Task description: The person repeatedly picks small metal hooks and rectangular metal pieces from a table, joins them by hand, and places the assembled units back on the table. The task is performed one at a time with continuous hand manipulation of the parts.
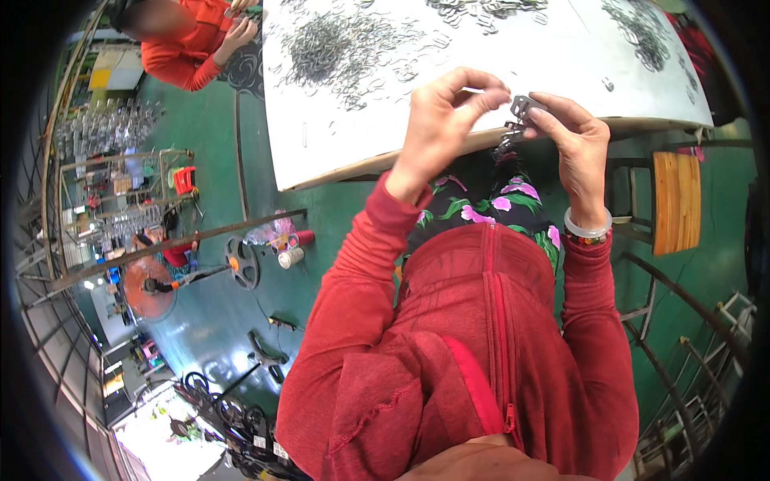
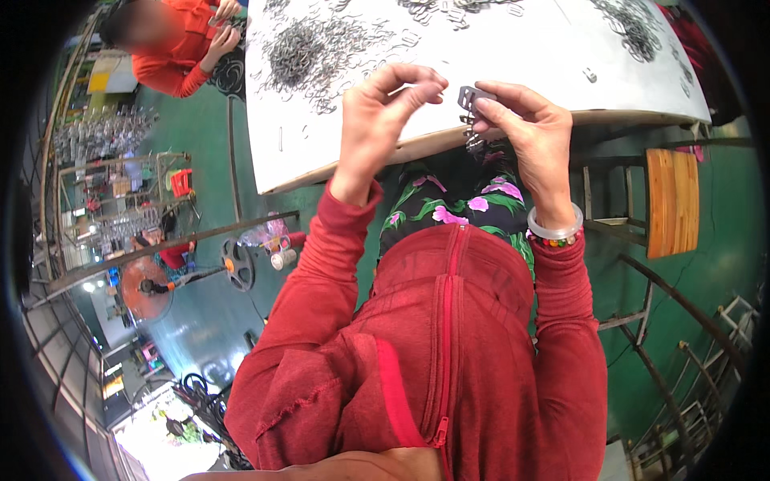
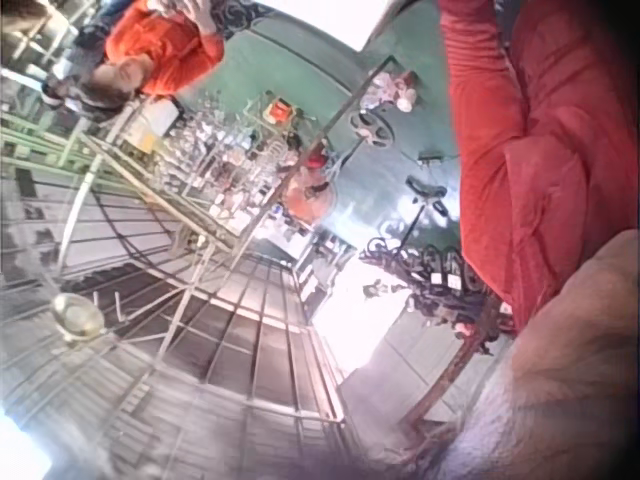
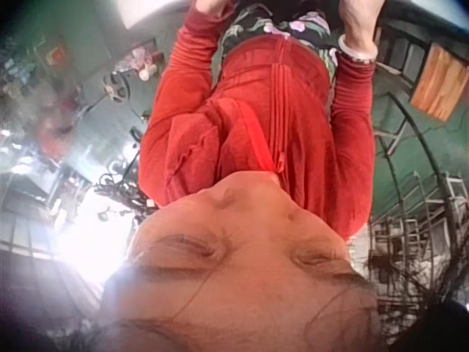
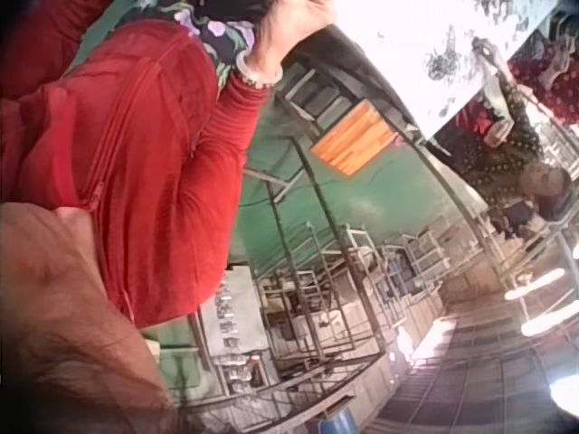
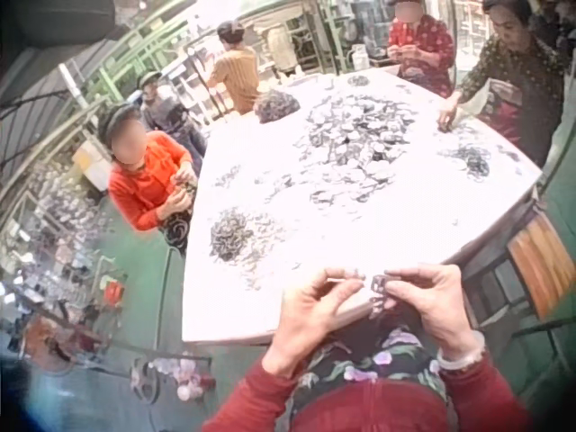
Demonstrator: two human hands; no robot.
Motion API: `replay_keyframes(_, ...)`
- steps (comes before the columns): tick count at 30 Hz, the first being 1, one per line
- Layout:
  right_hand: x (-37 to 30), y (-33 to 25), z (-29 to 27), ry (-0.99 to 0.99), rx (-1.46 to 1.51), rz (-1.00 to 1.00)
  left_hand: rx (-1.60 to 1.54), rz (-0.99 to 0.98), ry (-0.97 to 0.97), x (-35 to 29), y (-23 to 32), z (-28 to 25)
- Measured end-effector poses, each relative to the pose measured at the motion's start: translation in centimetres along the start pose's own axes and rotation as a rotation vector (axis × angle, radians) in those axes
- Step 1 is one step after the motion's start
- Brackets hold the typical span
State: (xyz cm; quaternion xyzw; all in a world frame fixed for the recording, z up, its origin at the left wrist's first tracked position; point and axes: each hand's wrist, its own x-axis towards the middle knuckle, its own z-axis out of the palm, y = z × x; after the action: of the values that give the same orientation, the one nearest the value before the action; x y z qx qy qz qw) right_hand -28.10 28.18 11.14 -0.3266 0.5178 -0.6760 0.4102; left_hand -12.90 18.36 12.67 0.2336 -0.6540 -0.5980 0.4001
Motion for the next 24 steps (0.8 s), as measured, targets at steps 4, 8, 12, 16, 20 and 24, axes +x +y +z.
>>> replay_keyframes(4,-0.7,-0.5,0.5,0.043,-0.008,-0.051,0.504,0.354,0.038,-0.6,-0.8,1.9)
replay_keyframes(8,-1.4,0.2,0.5,0.121,-0.162,-0.123,0.523,0.307,0.057,-1.4,-1.4,2.8)
replay_keyframes(12,-1.6,1.0,0.4,0.104,-0.292,-0.348,0.457,0.254,0.044,-1.8,-2.3,3.0)
replay_keyframes(16,-1.4,0.4,0.6,-0.028,-0.441,-0.408,0.196,0.093,-0.002,-2.5,-2.6,2.6)
replay_keyframes(20,1.4,-0.5,-1.8,-0.046,-0.218,-0.132,0.068,0.138,-0.063,-2.9,-3.4,1.9)
replay_keyframes(24,11.4,2.5,-2.9,0.074,-0.550,0.089,0.087,0.095,-0.075,-3.2,-3.3,2.1)
